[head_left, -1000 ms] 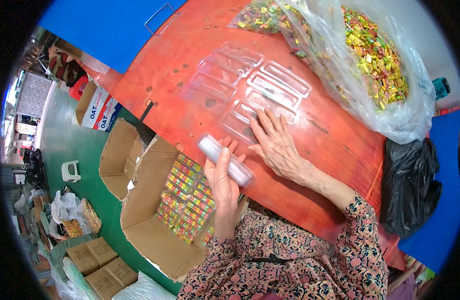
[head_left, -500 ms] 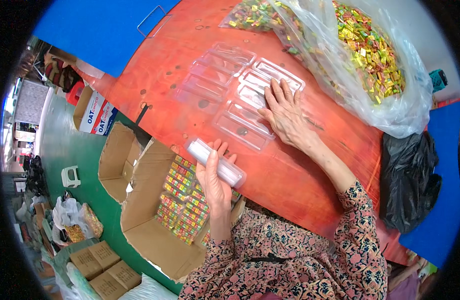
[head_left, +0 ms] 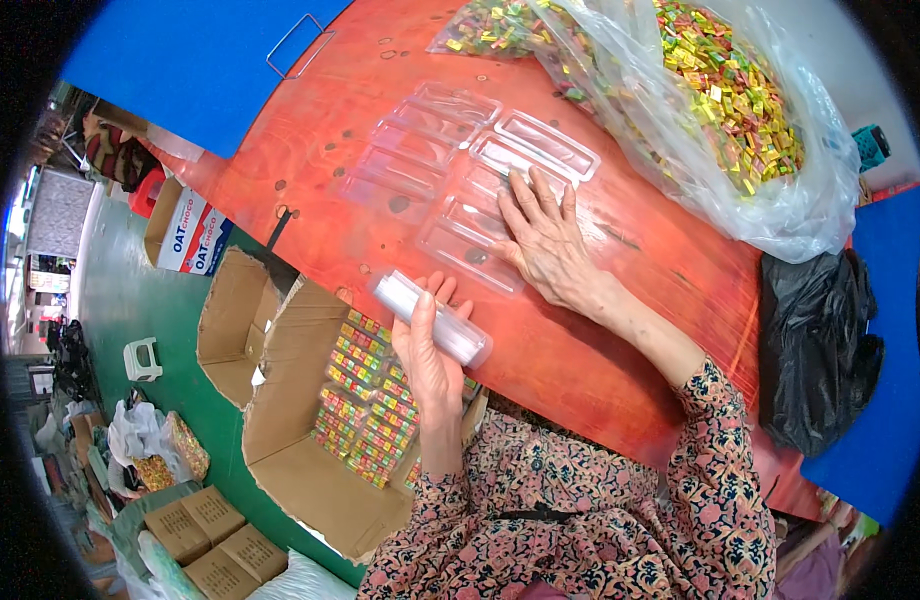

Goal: Packing small, colorful square objects into designated slots in a plastic tray.

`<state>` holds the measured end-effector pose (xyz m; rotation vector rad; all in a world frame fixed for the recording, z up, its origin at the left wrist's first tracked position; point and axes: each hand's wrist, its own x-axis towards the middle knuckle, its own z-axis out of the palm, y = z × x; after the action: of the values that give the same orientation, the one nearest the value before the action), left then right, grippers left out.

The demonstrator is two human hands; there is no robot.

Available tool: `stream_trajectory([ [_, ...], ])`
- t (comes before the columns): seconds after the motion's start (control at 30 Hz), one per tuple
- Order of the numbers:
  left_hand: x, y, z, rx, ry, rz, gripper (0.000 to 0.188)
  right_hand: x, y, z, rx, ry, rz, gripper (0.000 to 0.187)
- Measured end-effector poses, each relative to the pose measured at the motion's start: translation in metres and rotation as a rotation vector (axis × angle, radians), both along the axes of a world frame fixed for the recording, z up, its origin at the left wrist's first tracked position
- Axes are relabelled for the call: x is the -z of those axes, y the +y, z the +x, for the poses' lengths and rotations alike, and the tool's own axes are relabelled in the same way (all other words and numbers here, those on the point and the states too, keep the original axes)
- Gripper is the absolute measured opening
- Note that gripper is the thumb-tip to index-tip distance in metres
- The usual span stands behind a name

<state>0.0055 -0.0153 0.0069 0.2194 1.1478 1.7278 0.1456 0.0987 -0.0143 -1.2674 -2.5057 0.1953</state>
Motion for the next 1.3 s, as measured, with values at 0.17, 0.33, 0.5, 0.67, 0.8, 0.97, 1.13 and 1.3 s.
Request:
stream_trajectory([
  [0.17,0.005,-0.002,0.012,0.000,-0.031,0.014,0.052,-0.030,-0.022,0.011,-0.026,0.177,-0.058,0.050],
  [0.33,-0.011,-0.003,0.048,0.145,-0.083,0.139,0.051,-0.067,-0.064,0.031,-0.330,0.634,-0.731,0.026],
  [0.5,-0.006,-0.010,0.082,0.281,-0.168,0.096,0.048,-0.060,-0.068,0.073,-0.203,0.888,-1.129,0.017],
  [0.67,-0.012,-0.019,0.120,0.406,-0.197,0.071,0.048,-0.052,-0.077,0.122,-0.166,0.987,-1.289,0.016],
  [0.8,-0.014,-0.015,0.142,0.426,-0.204,0.058,0.047,-0.054,-0.084,0.143,-0.089,0.872,-1.086,0.017],
  [0.97,-0.006,-0.014,0.143,0.406,-0.217,-0.002,0.046,-0.070,-0.049,0.177,0.112,0.355,-0.054,0.007],
  [1.13,-0.005,-0.017,0.158,0.450,-0.336,-0.030,0.046,-0.008,-0.001,0.206,0.177,-0.275,0.402,0.007],
  [1.3,-0.007,-0.017,0.161,0.504,-0.329,-0.025,0.047,-0.005,-0.003,0.212,0.149,-0.242,0.444,0.009],
])
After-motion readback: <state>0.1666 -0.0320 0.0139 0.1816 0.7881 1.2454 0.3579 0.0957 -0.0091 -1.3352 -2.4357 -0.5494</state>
